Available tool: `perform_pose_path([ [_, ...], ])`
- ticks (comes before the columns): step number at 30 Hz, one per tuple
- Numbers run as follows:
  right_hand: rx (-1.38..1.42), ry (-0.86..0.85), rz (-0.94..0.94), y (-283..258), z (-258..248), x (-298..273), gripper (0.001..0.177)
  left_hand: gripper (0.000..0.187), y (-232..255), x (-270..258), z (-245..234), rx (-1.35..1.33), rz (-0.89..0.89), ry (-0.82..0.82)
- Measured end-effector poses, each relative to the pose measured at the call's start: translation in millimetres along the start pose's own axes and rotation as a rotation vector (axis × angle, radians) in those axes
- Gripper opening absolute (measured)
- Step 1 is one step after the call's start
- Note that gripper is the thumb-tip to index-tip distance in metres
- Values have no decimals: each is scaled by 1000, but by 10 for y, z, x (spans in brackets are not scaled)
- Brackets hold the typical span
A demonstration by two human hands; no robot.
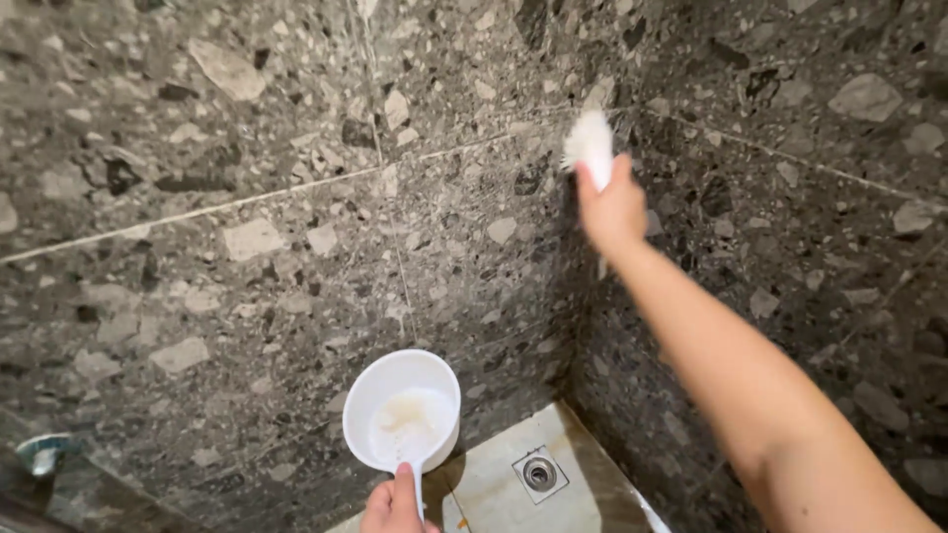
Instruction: Scrubbing the tiled bathroom wall and cleaning the shower fixtures with a brush.
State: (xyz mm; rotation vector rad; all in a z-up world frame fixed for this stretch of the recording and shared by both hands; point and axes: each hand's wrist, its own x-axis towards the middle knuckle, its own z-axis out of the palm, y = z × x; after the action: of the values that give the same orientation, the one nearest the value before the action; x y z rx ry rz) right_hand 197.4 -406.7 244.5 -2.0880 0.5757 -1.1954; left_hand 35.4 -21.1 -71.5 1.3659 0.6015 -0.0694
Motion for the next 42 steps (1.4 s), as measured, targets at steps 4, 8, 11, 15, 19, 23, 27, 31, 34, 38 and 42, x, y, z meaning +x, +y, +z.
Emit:
perform_pose_path([
  [4,20,81,29,251,170,415,54,48,-28,-80,41,38,28,27],
  [8,125,93,-108,-42,182,-107,51,42,-13,-38,89,96,-5,-45],
  [11,132,13,-148,-282,204,-511,48,45,-117,48,87,65,51,-101],
  [15,191,-84,-145,-654,346,-1413,54,46,-12,-76,190,100,39,-185],
  [19,-146,-467,-433,-799,305,-1783,56,45,102,-186,172,97,16,-119],
  [23,7,-272,-311,-820,397,-1614,53,42,247,-281,41,60,13,-108],
  [27,-55,-235,-381,-933,412,-1827,51,43,386,-370,-99,31,77,-69],
  [31,-305,-311,-817,-1296,68,-1520,52,44,497,-487,-211,62,69,-31],
  [34,-186,-100,-713,-1469,56,-1323,49,43,598,-573,-281,31,100,-39],
  [38,-309,-158,-924,-1148,352,-1605,38,43,630,-647,-341,49,99,-45],
  [42,-601,-292,-1068,-1614,47,-1515,40,43,654,-692,-382,28,85,-66],
])
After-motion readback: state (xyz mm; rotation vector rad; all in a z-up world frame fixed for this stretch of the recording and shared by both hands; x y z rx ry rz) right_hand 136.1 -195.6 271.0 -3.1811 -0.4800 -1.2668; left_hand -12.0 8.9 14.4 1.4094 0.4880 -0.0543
